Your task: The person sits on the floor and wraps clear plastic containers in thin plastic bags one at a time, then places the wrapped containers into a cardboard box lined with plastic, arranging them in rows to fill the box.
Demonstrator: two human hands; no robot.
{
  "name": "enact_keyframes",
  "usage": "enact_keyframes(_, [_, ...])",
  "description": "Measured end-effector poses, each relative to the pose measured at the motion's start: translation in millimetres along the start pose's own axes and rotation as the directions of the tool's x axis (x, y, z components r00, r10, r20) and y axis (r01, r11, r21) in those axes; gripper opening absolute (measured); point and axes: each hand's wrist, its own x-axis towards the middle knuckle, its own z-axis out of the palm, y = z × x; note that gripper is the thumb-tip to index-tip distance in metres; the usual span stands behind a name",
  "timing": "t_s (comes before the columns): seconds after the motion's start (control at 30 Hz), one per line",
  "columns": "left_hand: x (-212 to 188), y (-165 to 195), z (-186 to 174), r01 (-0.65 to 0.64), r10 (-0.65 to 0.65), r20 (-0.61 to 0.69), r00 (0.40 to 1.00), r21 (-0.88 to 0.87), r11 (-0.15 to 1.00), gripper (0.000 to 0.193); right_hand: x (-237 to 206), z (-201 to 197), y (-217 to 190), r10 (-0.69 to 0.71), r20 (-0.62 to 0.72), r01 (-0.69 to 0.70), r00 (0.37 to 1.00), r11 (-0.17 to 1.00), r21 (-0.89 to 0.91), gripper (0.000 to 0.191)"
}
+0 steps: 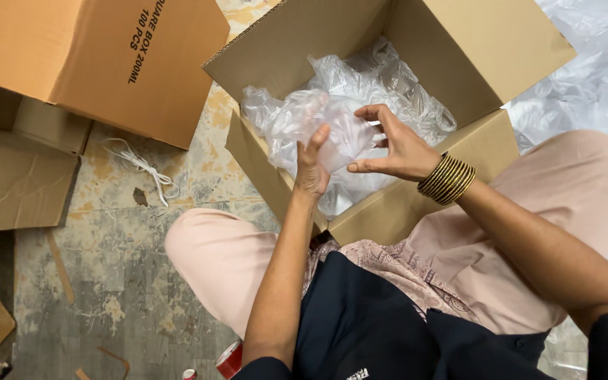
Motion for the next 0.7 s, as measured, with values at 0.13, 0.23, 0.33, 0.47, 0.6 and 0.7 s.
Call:
enact_keyframes(0.13, [-1,-10,4,-0.118,0.094,0.126,0.988,0.202,0.972,0.082,-3,0,0,-0.041,-0.045,0.035,0.998,0.992,-0.123,0.087])
enact_keyframes(0.23, [0,-17,5,-0.129,0.120,0.078,0.990,0.130,0.983,0.090,-3,0,-2,0.137,-0.018,-0.131,0.990,0.973,0.192,0.093])
enact_keyframes(0.33, [1,-20,2,-0.028,0.029,-0.034,0.999,0.024,0.999,0.091,-3,2,-6,0.060,-0.092,-0.027,0.994,0.946,0.322,0.098])
enact_keyframes(0.47, [2,-16,-13,0.279,-0.217,0.186,0.958,-0.439,0.854,0.088,-4,2,-10,-0.141,-0.163,0.130,0.977,0.989,-0.072,0.098])
enact_keyframes(0.6, [3,-9,-28,0.269,-0.248,0.114,0.962,-0.251,0.930,0.076,-2,0,-3,-0.222,-0.068,0.209,0.973,0.966,-0.151,0.094])
enact_keyframes(0.7, [4,-8,-24,0.171,-0.156,0.111,0.981,-0.142,0.975,0.068,1,3,11,0.022,-0.056,-0.015,0.998,0.992,0.129,0.086])
